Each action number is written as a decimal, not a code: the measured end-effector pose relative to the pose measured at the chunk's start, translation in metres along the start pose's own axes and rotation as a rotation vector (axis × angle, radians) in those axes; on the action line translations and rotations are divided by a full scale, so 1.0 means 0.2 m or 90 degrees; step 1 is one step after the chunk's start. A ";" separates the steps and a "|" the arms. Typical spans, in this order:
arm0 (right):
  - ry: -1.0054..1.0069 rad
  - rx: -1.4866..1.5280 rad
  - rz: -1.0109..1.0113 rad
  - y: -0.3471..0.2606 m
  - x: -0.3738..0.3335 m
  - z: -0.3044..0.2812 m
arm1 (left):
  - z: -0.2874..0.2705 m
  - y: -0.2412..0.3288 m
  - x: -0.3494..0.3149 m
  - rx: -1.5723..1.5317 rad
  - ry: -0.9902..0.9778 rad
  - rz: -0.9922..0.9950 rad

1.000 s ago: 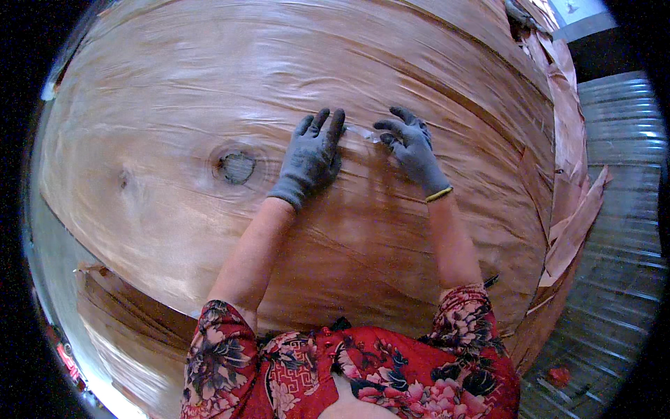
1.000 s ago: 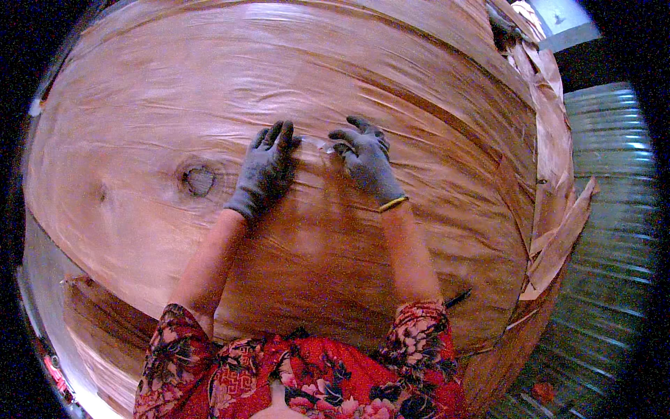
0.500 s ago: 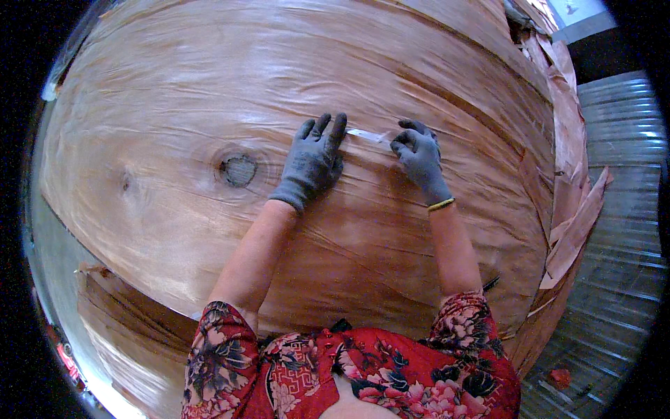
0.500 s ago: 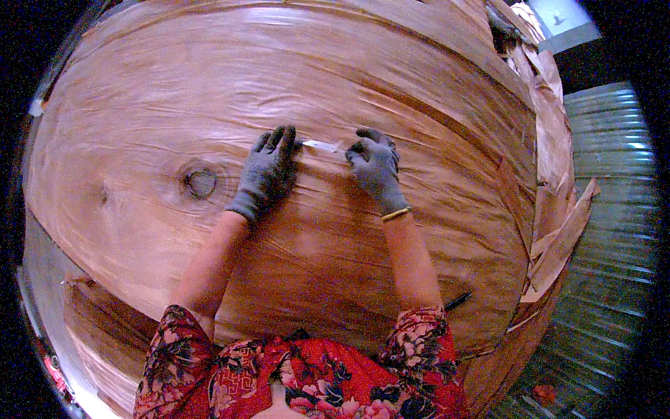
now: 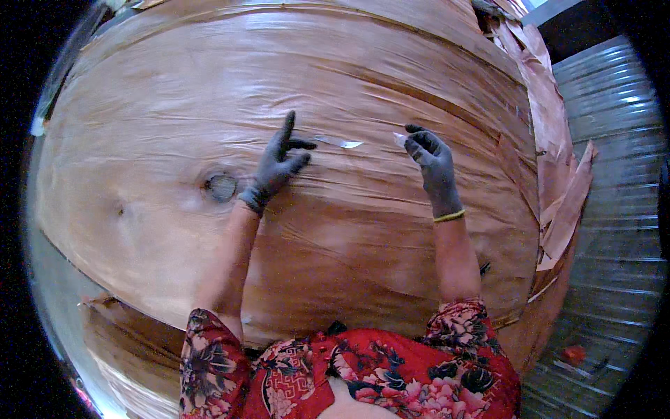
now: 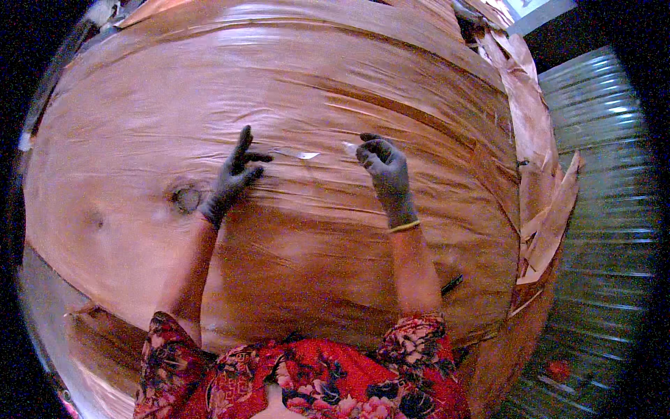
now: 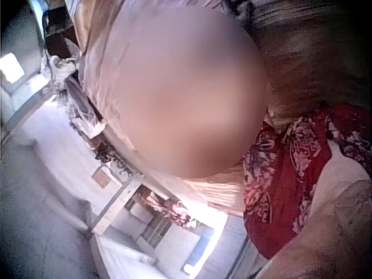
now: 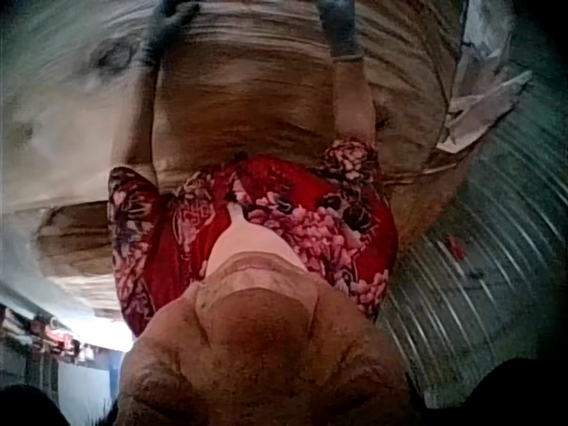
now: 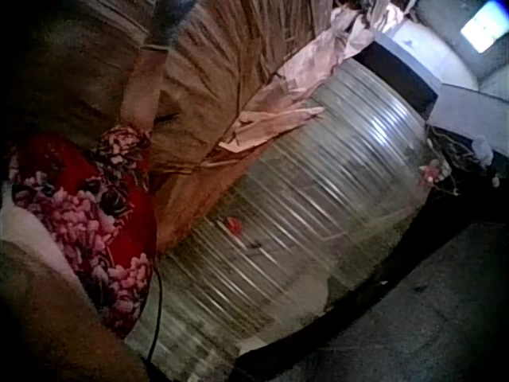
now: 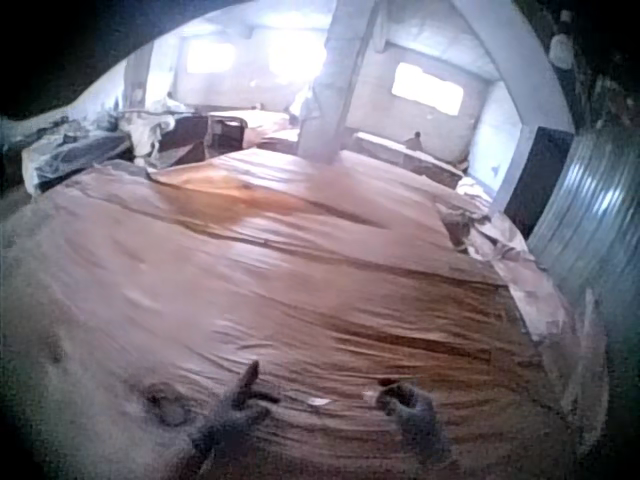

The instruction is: The person repairs a large wooden panel by applying strips of paper to its surface. They use a brush to apply a liquid adhesive from a bucket, then press the paper strips onto the wood. The person also uses a utility knife to trim excess paper and a scraper tool to smooth the surface.

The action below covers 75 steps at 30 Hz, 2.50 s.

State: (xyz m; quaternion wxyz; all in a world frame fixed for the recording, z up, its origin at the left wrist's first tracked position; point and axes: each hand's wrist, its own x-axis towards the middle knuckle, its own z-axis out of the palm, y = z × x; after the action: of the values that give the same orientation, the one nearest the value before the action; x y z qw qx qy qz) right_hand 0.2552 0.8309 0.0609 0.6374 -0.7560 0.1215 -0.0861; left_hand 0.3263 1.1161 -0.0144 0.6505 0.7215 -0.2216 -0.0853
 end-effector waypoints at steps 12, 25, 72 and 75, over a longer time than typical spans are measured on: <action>-0.097 -0.239 -0.246 -0.32 -0.23 0.30 | 0.21 0.54 -0.15 0.089 0.016 0.022; -0.089 0.179 0.010 -0.24 -0.29 0.37 | 0.17 0.45 -0.29 -0.414 0.177 -0.202; 0.051 -0.603 -0.608 -0.38 -0.37 0.18 | 0.10 0.74 -0.41 0.587 0.168 0.226; 0.022 -0.640 -0.629 -0.39 -0.40 0.23 | 0.16 0.76 -0.36 0.608 0.165 0.287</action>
State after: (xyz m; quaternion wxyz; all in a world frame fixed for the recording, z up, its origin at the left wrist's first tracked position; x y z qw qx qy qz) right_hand 0.1974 0.9096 0.1326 0.0950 -0.9242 -0.2005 -0.3110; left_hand 0.2165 1.1097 0.1179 0.2744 0.8760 -0.3027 0.2564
